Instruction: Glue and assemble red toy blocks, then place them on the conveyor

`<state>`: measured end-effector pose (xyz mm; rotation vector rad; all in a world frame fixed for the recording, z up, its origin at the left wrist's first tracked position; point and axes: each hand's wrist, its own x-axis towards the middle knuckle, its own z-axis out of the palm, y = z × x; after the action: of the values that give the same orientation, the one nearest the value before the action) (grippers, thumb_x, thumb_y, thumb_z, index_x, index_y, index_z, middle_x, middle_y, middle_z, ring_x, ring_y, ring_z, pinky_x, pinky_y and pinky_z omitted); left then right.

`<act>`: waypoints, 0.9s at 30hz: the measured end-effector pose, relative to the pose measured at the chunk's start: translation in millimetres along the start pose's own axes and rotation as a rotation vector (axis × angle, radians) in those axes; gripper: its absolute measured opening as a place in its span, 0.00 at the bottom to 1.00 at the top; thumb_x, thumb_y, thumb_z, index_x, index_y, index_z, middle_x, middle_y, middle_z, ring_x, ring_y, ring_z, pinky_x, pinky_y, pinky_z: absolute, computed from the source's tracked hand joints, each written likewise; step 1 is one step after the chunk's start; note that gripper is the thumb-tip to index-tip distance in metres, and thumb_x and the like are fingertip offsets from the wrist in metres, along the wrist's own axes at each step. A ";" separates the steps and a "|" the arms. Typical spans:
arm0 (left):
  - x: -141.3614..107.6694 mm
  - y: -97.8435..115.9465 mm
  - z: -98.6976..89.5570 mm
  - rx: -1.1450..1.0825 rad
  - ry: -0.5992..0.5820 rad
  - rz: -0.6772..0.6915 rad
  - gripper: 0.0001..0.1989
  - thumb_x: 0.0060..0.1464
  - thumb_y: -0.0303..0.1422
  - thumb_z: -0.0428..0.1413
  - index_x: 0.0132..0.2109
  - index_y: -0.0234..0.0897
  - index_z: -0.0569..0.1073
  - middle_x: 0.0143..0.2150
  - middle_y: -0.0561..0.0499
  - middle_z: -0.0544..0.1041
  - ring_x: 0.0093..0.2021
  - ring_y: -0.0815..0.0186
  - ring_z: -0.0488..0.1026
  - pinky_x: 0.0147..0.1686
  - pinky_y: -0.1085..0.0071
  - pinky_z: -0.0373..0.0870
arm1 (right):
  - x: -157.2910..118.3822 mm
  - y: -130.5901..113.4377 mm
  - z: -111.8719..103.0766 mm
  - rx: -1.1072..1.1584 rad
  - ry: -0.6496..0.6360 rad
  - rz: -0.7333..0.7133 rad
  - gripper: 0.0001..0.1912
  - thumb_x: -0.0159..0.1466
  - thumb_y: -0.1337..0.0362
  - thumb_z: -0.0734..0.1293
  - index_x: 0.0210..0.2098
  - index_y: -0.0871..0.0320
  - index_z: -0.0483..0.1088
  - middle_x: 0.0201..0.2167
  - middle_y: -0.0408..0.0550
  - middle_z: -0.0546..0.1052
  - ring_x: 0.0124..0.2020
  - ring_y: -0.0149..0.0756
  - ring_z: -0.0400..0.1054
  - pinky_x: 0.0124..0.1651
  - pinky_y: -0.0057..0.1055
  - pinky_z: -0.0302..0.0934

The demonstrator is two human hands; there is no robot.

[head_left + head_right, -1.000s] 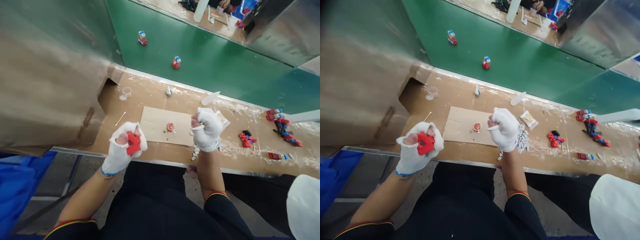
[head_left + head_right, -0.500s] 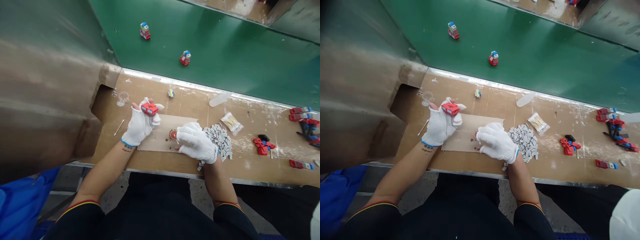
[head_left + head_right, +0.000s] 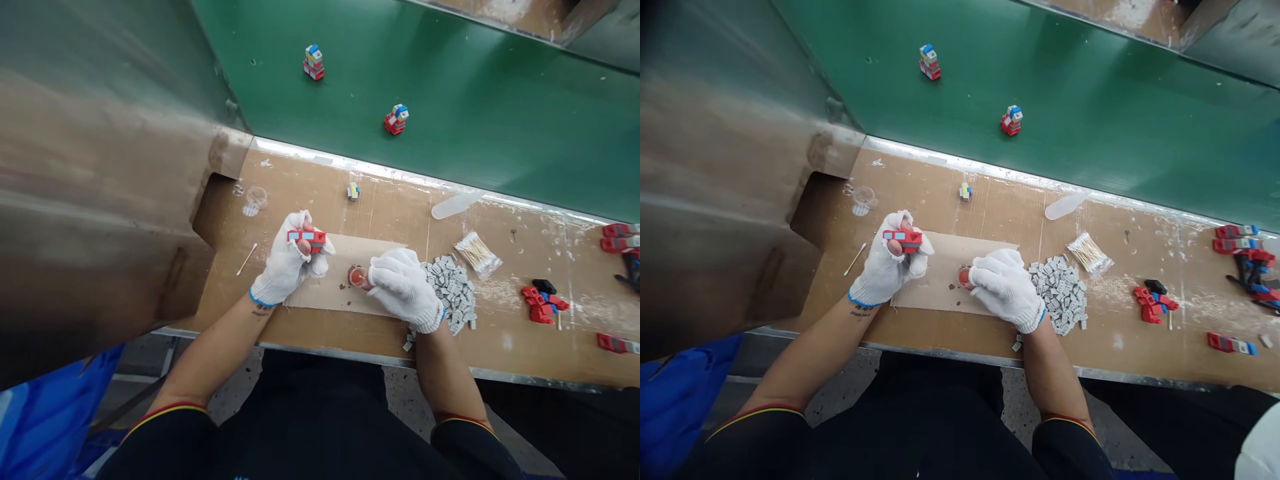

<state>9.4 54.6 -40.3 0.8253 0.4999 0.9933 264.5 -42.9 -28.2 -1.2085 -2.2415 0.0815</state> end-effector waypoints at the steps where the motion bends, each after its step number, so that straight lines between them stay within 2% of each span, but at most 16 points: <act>1: -0.5 -0.7 0.3 0.023 0.001 0.023 0.37 0.59 0.64 0.77 0.46 0.45 0.65 0.32 0.57 0.88 0.17 0.69 0.77 0.15 0.79 0.71 | 0.5 0.3 -0.7 -0.006 0.000 0.006 0.10 0.75 0.67 0.72 0.37 0.50 0.72 0.34 0.40 0.83 0.37 0.37 0.72 0.47 0.39 0.59; 5: -0.9 -2.9 0.7 0.096 0.003 0.092 0.38 0.59 0.66 0.75 0.44 0.46 0.61 0.30 0.57 0.87 0.13 0.69 0.73 0.11 0.79 0.64 | 2.9 1.0 -6.2 -0.011 -0.042 0.049 0.10 0.76 0.66 0.72 0.36 0.50 0.73 0.31 0.41 0.81 0.36 0.37 0.71 0.46 0.39 0.57; 10: -1.3 -1.3 0.0 0.107 -0.017 0.066 0.37 0.60 0.66 0.75 0.45 0.46 0.62 0.29 0.57 0.87 0.11 0.69 0.71 0.09 0.79 0.59 | 2.8 1.5 -10.9 -0.056 -0.075 0.089 0.13 0.80 0.60 0.70 0.37 0.51 0.73 0.32 0.42 0.81 0.36 0.38 0.69 0.46 0.40 0.56; 13: -1.5 0.8 1.7 0.072 -0.028 0.008 0.36 0.62 0.68 0.72 0.48 0.47 0.65 0.28 0.59 0.85 0.14 0.68 0.74 0.10 0.77 0.64 | 0.9 2.9 -11.1 -0.084 -0.097 0.121 0.17 0.81 0.56 0.69 0.35 0.52 0.73 0.29 0.41 0.78 0.34 0.38 0.65 0.45 0.41 0.53; 16: -1.1 3.5 4.0 0.039 -0.049 -0.050 0.36 0.61 0.68 0.73 0.52 0.48 0.68 0.32 0.60 0.85 0.19 0.67 0.78 0.14 0.74 0.69 | -1.7 4.6 -9.5 -0.093 -0.131 0.177 0.20 0.82 0.52 0.69 0.34 0.52 0.74 0.28 0.42 0.77 0.34 0.38 0.63 0.45 0.41 0.52; 20: -0.1 6.7 3.7 0.083 -0.084 -0.069 0.34 0.58 0.54 0.81 0.54 0.48 0.68 0.35 0.60 0.83 0.23 0.67 0.80 0.20 0.72 0.74 | -3.3 4.3 -6.5 -0.055 -0.138 0.197 0.17 0.81 0.54 0.70 0.35 0.51 0.76 0.31 0.43 0.79 0.35 0.39 0.66 0.46 0.42 0.53; 22: 0.2 7.2 1.7 0.138 -0.067 -0.052 0.32 0.60 0.48 0.81 0.54 0.47 0.68 0.36 0.59 0.84 0.24 0.68 0.80 0.22 0.73 0.75 | -2.6 3.1 -5.6 -0.036 -0.130 0.188 0.17 0.81 0.55 0.69 0.36 0.52 0.76 0.31 0.43 0.79 0.35 0.38 0.66 0.46 0.42 0.54; 27: -0.7 8.1 -4.5 0.299 0.044 0.079 0.30 0.59 0.52 0.80 0.52 0.43 0.73 0.41 0.51 0.87 0.30 0.65 0.83 0.29 0.69 0.81 | 1.2 0.8 -5.7 0.019 -0.061 0.168 0.16 0.81 0.58 0.70 0.34 0.53 0.74 0.29 0.43 0.78 0.34 0.38 0.66 0.45 0.41 0.56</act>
<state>1.6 58.1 -36.6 1.0982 0.6682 1.0252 267.6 -42.7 -23.2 -1.3991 -2.1815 0.2078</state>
